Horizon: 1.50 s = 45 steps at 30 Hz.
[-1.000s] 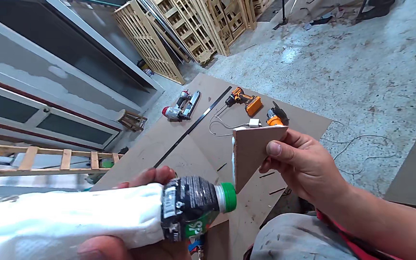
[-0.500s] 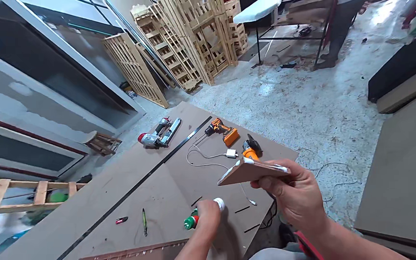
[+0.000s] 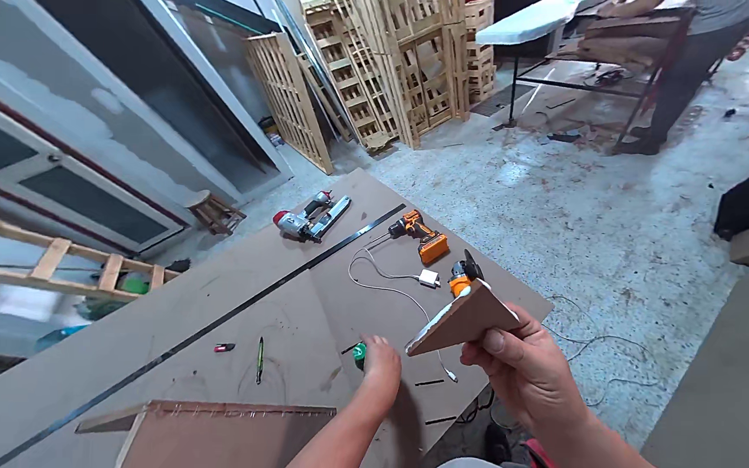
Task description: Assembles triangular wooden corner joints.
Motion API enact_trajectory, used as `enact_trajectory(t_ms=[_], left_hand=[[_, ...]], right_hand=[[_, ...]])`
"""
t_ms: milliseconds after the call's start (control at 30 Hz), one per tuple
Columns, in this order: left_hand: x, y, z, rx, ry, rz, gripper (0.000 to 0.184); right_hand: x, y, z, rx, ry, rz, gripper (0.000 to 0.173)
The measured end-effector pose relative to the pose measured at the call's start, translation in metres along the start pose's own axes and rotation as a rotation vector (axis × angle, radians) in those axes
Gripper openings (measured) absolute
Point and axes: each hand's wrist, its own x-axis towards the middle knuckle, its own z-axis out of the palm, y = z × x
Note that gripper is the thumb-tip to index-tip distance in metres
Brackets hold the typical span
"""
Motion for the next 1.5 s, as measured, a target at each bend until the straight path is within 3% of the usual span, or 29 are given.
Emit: enact_trajectory(t_ms=[233, 367, 433, 500, 567, 700, 767, 867, 933, 967, 1067, 1167, 1267, 1400, 1500], left_hand=[[-0.002, -0.01, 0.006, -0.064, 0.051, 0.032, 0.04], [-0.007, -0.009, 0.013, -0.041, 0.216, 0.141, 0.041], [-0.018, -0.01, 0.018, -0.146, 0.393, 0.228, 0.04], [-0.035, -0.009, 0.029, -0.38, 0.754, 0.31, 0.034], [-0.065, -0.012, 0.029, -0.764, 0.975, 0.388, 0.037], [-0.133, -0.035, 0.006, -1.85, 1.06, 0.745, 0.045], [-0.156, -0.051, -0.007, -2.087, 1.124, 0.906, 0.041], [-0.177, -0.07, -0.014, -2.228, 1.271, 0.944, 0.021], [-0.186, -0.078, -0.009, -2.269, 1.34, 0.897, 0.018], [-0.19, -0.084, -0.004, -2.236, 1.387, 0.844, 0.018], [-0.2, -0.1, 0.008, -2.073, 1.512, 0.727, 0.017], [-0.204, -0.106, 0.017, -2.023, 1.537, 0.677, 0.016], [-0.207, -0.109, 0.02, -2.022, 1.528, 0.662, 0.016], [-0.21, -0.115, 0.026, -2.018, 1.515, 0.687, 0.018], [-0.209, -0.12, 0.029, -1.996, 1.522, 0.687, 0.018]], right_hand=[[0.005, 0.016, 0.004, -0.197, -0.032, -0.121, 0.016], [0.007, 0.025, 0.009, -0.309, -0.026, -0.205, 0.015], [0.008, 0.028, 0.011, -0.333, -0.027, -0.221, 0.014], [0.008, 0.031, 0.013, -0.342, -0.029, -0.233, 0.014], [0.008, 0.034, 0.014, -0.327, -0.035, -0.227, 0.014], [0.007, 0.047, 0.02, -0.233, -0.058, -0.098, 0.014], [0.006, 0.058, 0.028, -0.191, -0.076, -0.012, 0.013], [0.005, 0.069, 0.041, -0.237, -0.146, 0.069, 0.012], [0.007, 0.068, 0.045, -0.454, -0.204, 0.085, 0.026], [0.008, 0.065, 0.045, -0.627, -0.229, 0.062, 0.041], [0.011, 0.054, 0.056, -1.138, -0.243, -0.214, 0.072], [0.01, 0.054, 0.083, -1.301, -0.345, -0.393, 0.07], [0.012, 0.065, 0.095, -1.344, -0.413, -0.402, 0.063], [0.008, 0.071, 0.087, -1.38, -0.379, -0.408, 0.056], [0.005, 0.072, 0.082, -1.475, -0.324, -0.414, 0.067]])
